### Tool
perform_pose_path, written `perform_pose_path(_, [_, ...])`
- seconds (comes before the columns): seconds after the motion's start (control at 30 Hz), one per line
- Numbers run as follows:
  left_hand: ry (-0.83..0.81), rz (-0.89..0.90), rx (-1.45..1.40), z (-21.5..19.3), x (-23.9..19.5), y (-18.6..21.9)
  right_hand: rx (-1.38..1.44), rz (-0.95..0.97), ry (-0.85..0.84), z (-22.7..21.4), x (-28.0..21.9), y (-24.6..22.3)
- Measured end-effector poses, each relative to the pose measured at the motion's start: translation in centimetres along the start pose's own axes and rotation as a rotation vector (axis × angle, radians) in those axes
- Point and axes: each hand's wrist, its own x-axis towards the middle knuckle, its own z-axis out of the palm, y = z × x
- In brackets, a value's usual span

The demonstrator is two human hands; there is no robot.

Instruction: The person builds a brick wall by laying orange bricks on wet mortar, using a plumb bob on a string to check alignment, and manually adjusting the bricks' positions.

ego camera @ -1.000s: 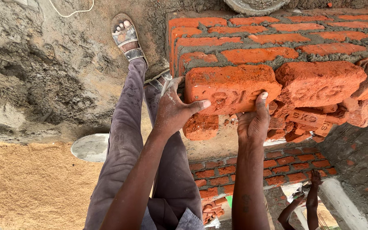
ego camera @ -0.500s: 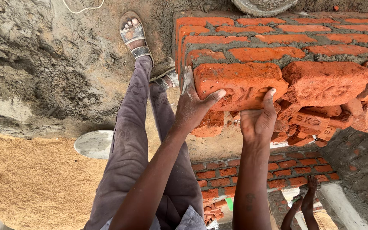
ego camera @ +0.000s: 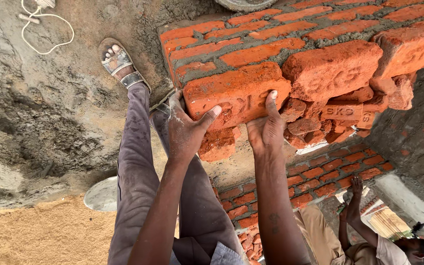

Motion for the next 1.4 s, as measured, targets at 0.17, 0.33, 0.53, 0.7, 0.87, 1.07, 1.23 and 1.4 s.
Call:
perform_pose_path(0.17, [0.052,-0.055,0.012,0.7,0.3,-0.7,-0.014,0.038,0.055,0.6,-0.3,-0.4])
perform_pose_path(0.33, [0.111,0.032,0.12,0.5,0.6,-0.9,-0.014,0.044,0.029,1.0,-0.4,-0.5])
perform_pose_path(0.53, [0.051,-0.093,0.112,-0.5,0.7,0.7,-0.033,0.044,0.041,0.5,-0.4,-0.3])
perform_pose_path(0.7, [-0.013,-0.083,-0.015,-0.8,0.7,0.8,-0.032,0.036,0.033,0.2,-0.2,-0.1])
perform_pose_path(0.87, [0.027,-0.063,0.042,-0.4,0.8,-0.3,-0.03,0.06,0.08,0.4,-0.2,0.2])
perform_pose_path(1.07, [-0.07,-0.128,0.01,-0.4,1.0,0.0,0.011,0.045,0.039,0.0,-0.1,0.7])
perform_pose_path(1.23, [-0.069,-0.019,-0.018,-0.3,0.4,0.2,0.045,0.045,-0.004,-0.3,0.2,0.9])
perform_pose_path(1.4, [-0.068,-0.072,0.063,-0.5,0.5,0.2,-0.002,0.066,0.03,-0.2,0.2,0.7])
